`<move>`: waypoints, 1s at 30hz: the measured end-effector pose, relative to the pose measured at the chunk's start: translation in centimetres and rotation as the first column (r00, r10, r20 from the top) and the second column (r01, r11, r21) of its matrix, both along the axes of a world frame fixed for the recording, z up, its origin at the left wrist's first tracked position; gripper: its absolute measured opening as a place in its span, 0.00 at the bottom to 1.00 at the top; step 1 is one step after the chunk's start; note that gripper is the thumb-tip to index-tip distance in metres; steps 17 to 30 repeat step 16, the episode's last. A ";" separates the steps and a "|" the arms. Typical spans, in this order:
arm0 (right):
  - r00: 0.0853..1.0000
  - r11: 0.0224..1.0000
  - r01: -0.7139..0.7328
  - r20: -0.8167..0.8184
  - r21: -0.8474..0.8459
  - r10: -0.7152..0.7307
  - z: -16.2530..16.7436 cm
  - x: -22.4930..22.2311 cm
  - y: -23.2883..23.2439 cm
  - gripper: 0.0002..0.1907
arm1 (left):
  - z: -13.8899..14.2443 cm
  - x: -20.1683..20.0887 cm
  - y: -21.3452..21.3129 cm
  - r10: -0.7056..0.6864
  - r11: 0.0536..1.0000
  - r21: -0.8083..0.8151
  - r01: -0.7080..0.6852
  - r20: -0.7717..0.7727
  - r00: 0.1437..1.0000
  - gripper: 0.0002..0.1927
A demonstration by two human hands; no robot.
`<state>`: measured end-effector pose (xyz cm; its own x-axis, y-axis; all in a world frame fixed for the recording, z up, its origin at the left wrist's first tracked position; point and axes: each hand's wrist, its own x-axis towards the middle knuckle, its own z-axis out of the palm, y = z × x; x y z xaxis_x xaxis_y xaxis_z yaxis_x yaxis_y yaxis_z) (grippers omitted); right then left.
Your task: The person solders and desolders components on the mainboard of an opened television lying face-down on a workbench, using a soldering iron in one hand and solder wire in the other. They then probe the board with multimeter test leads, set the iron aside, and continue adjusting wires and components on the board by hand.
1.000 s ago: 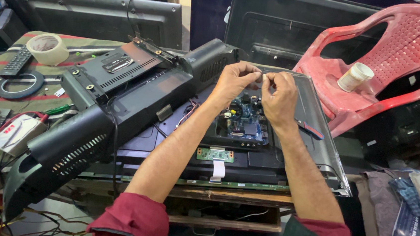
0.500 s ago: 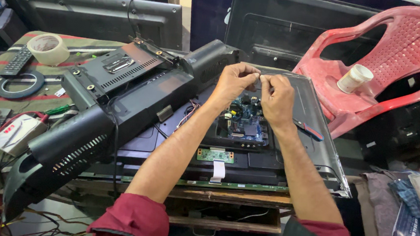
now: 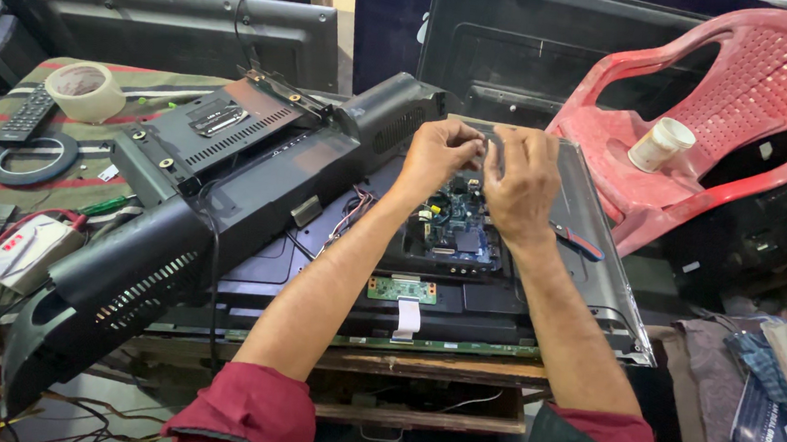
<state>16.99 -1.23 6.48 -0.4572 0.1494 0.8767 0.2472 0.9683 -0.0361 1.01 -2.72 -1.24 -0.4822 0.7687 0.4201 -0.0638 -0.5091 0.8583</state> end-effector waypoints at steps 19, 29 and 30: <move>0.992 1.000 -0.014 0.123 -0.004 0.014 2.3 1.5 0.6 0.08 | 0.0 0.4 -0.3 0.127 0.989 -0.050 -0.137 -0.170 0.977 0.03; 0.992 1.000 -0.014 0.123 -0.004 0.014 2.3 1.5 0.6 0.08 | 0.0 0.4 -0.3 0.127 0.989 -0.050 -0.137 -0.170 0.977 0.03; 0.992 1.000 -0.014 0.123 -0.004 0.014 2.3 1.5 0.6 0.08 | 0.0 0.4 -0.3 0.127 0.989 -0.050 -0.137 -0.170 0.977 0.03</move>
